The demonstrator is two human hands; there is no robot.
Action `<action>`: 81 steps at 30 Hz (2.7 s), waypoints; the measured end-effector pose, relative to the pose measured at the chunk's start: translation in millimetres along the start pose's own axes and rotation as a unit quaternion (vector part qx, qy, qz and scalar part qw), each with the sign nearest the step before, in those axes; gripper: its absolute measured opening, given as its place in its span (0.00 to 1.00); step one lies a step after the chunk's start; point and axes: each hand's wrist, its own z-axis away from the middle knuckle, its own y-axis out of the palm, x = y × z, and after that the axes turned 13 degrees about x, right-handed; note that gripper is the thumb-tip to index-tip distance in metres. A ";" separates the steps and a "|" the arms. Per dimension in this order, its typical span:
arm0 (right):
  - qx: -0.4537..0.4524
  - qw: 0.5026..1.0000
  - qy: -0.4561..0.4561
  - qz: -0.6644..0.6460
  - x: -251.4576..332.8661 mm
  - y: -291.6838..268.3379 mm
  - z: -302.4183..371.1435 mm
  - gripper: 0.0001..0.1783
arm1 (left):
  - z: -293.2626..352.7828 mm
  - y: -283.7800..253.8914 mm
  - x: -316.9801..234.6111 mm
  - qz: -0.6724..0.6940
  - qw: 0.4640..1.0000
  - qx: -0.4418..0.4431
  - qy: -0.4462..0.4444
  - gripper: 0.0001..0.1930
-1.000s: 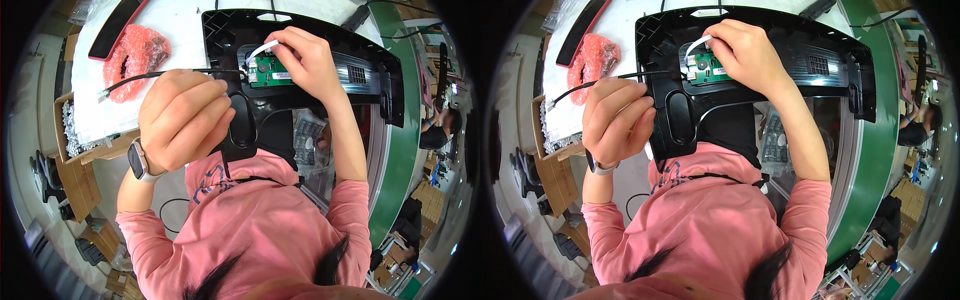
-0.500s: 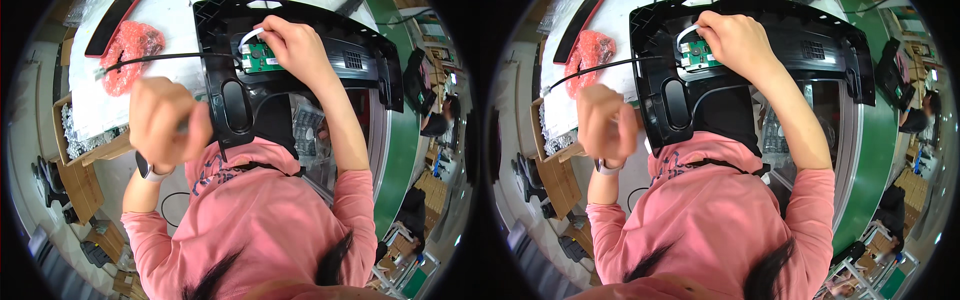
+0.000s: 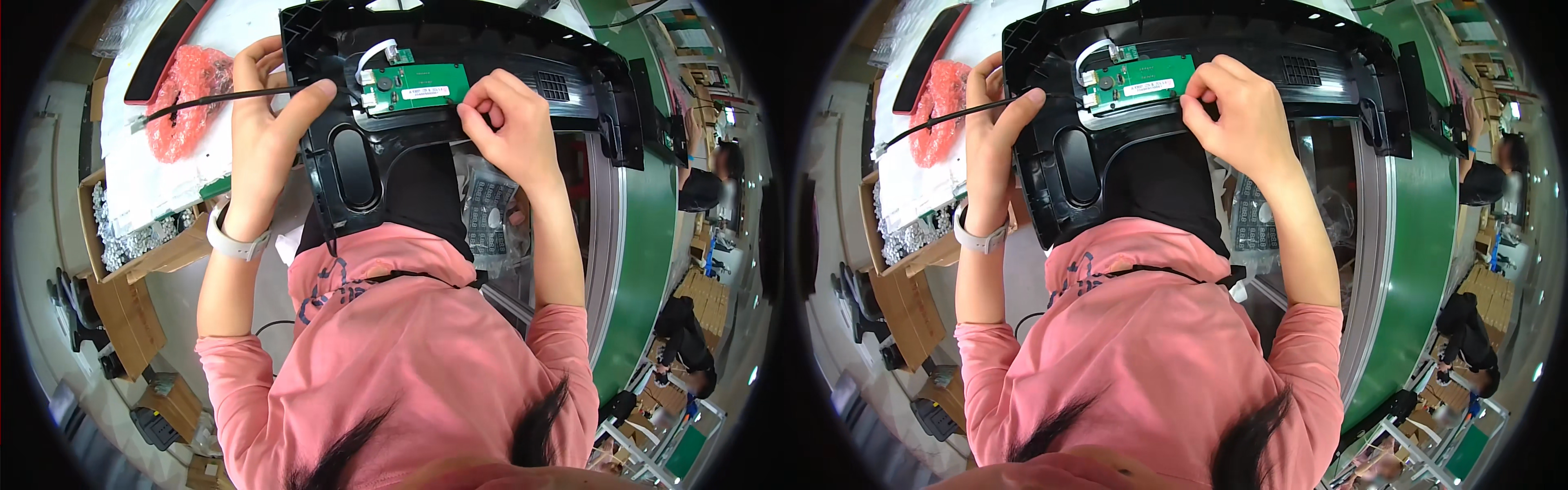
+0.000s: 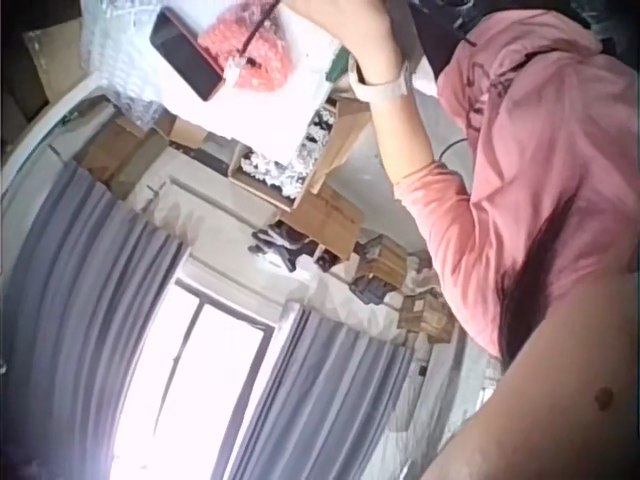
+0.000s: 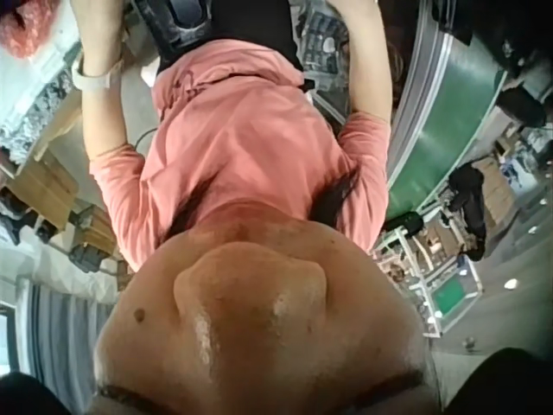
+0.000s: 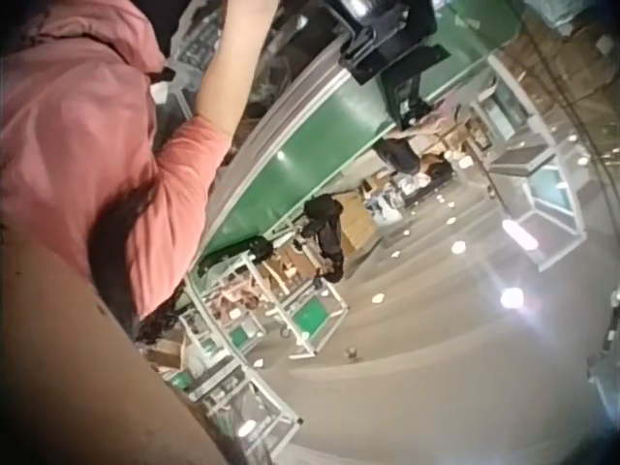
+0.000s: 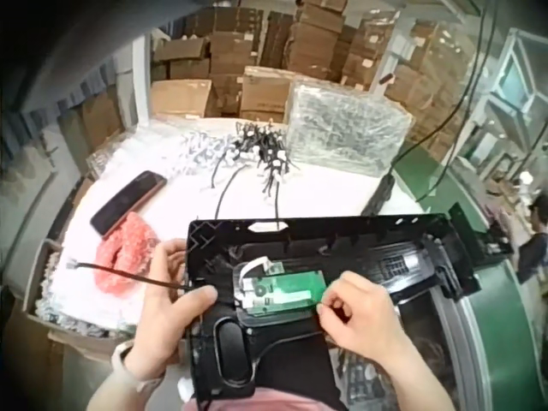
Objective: Assembling circuit boards into plastic housings using an electric screwdriver at a factory station.
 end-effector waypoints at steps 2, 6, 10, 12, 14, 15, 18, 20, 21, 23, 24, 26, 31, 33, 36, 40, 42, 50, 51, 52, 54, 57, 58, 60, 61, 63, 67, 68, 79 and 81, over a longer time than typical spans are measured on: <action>0.000 0.999 0.014 0.034 -2.6 1.2 0.2 0.06 | -0.5 2.1 2.5 -0.008 1.000 -0.007 0.011 0.29; 0.070 0.994 0.017 0.083 8.9 -4.1 -5.6 0.07 | -1.6 6.1 3.1 0.003 0.999 -0.040 -0.001 0.28; 0.016 0.994 -0.060 0.095 -3.1 4.4 -14.0 0.08 | -0.3 11.4 1.4 -0.013 0.998 -0.061 -0.001 0.25; 0.014 0.991 -0.074 0.112 2.9 -0.7 1.1 0.09 | 0.1 15.1 0.2 0.001 0.996 -0.085 -0.013 0.23; 0.012 0.982 -0.114 0.148 22.6 -11.3 19.1 0.11 | 0.7 14.3 1.3 0.006 0.994 -0.105 -0.018 0.21; 0.039 0.979 -0.131 0.149 35.8 -20.7 35.6 0.12 | 1.3 14.9 0.0 0.010 0.993 -0.111 -0.022 0.20; 0.092 0.974 -0.132 0.157 47.2 -23.6 67.9 0.14 | 0.7 15.0 -1.2 0.016 0.992 -0.120 -0.028 0.19; 0.143 0.970 -0.106 0.166 47.9 -18.2 73.8 0.15 | 0.0 12.7 1.1 0.012 0.994 -0.108 -0.026 0.18; 0.142 0.970 -0.106 0.166 41.5 -24.3 74.7 0.15 | -0.3 11.5 1.8 0.009 0.994 -0.103 -0.024 0.18; 0.182 0.971 -0.156 0.020 26.2 -50.3 57.9 0.12 | 2.2 7.3 2.7 0.001 0.994 -0.103 -0.021 0.18; 0.201 0.961 -0.182 -0.053 17.9 -55.7 47.0 0.12 | 3.3 5.9 3.7 -0.005 0.995 -0.102 -0.018 0.18; 0.137 0.984 -0.080 -0.083 2.4 -53.1 21.1 0.10 | 1.6 8.4 4.0 -0.008 0.995 -0.096 -0.012 0.18; 0.169 0.946 -0.215 -0.171 -39.7 -17.8 -19.6 0.07 | 0.9 14.4 4.5 0.008 0.995 -0.098 -0.001 0.18; 0.201 0.937 -0.215 -0.189 -42.0 -14.0 -23.1 0.06 | 1.1 16.4 4.4 0.022 0.995 -0.099 0.019 0.18; 0.185 0.947 -0.205 -0.166 -42.9 -11.3 -22.6 0.05 | 1.8 13.3 5.2 0.018 0.995 -0.098 0.010 0.18; 0.145 0.972 -0.163 -0.083 -37.3 -12.2 -16.5 0.05 | 2.3 10.2 7.1 0.008 0.996 -0.093 0.003 0.18; 0.129 0.980 -0.142 -0.048 -32.9 -12.3 -13.8 0.04 | 3.0 8.6 8.3 0.004 0.996 -0.089 0.001 0.18; 0.173 0.954 -0.187 0.160 -30.9 -35.8 -13.5 0.09 | 4.8 2.2 8.1 -0.024 0.996 -0.087 -0.015 0.16; 0.125 0.985 -0.110 0.054 -37.7 -56.5 -8.4 0.11 | 3.3 2.6 7.8 -0.021 0.996 -0.084 -0.018 0.16; 0.072 0.995 -0.032 -0.053 -50.5 -79.8 1.4 0.13 | 2.1 2.5 7.4 -0.019 0.996 -0.081 -0.021 0.16; -0.109 0.974 0.195 -0.027 -148.2 -160.5 35.9 0.23 | 1.2 8.2 3.2 -0.017 0.998 -0.059 -0.017 0.16; -0.158 0.689 0.472 0.527 -288.9 -249.3 121.3 0.37 | -2.2 2.0 15.8 -0.062 0.996 -0.063 -0.026 0.21; -0.188 0.614 0.563 0.520 -317.7 -245.8 146.2 0.41 | 2.5 -3.4 14.5 -0.079 0.994 -0.064 -0.037 0.24; -0.285 0.546 0.699 0.363 -353.4 -233.0 197.4 0.37 | 8.1 -7.6 -2.2 -0.101 0.987 -0.084 -0.090 0.29; -0.192 0.556 0.759 0.278 -355.6 -230.3 226.8 0.39 | 11.1 -10.7 -6.8 -0.094 0.988 -0.072 -0.100 0.31; -0.231 0.579 0.780 0.056 -399.8 -249.2 299.4 0.25 | 10.2 -26.2 5.4 -0.084 0.990 -0.012 -0.115 0.35; -0.444 0.590 0.628 -0.246 -395.5 -231.4 341.6 0.22 | 10.6 -30.9 -6.2 -0.010 0.989 0.070 -0.132 0.34; -0.503 0.585 0.577 -0.268 -392.0 -230.4 359.3 0.19 | 3.0 -28.2 -10.9 0.042 0.984 0.104 -0.141 0.33; -0.632 0.649 0.247 -0.344 -221.3 -241.9 475.9 0.16 | -172.2 290.6 -36.5 0.177 0.904 0.354 -0.159 0.57; -0.626 0.692 0.299 -0.201 -171.7 -257.5 468.3 0.16 | -166.0 360.5 -35.9 0.203 0.909 0.328 -0.160 0.60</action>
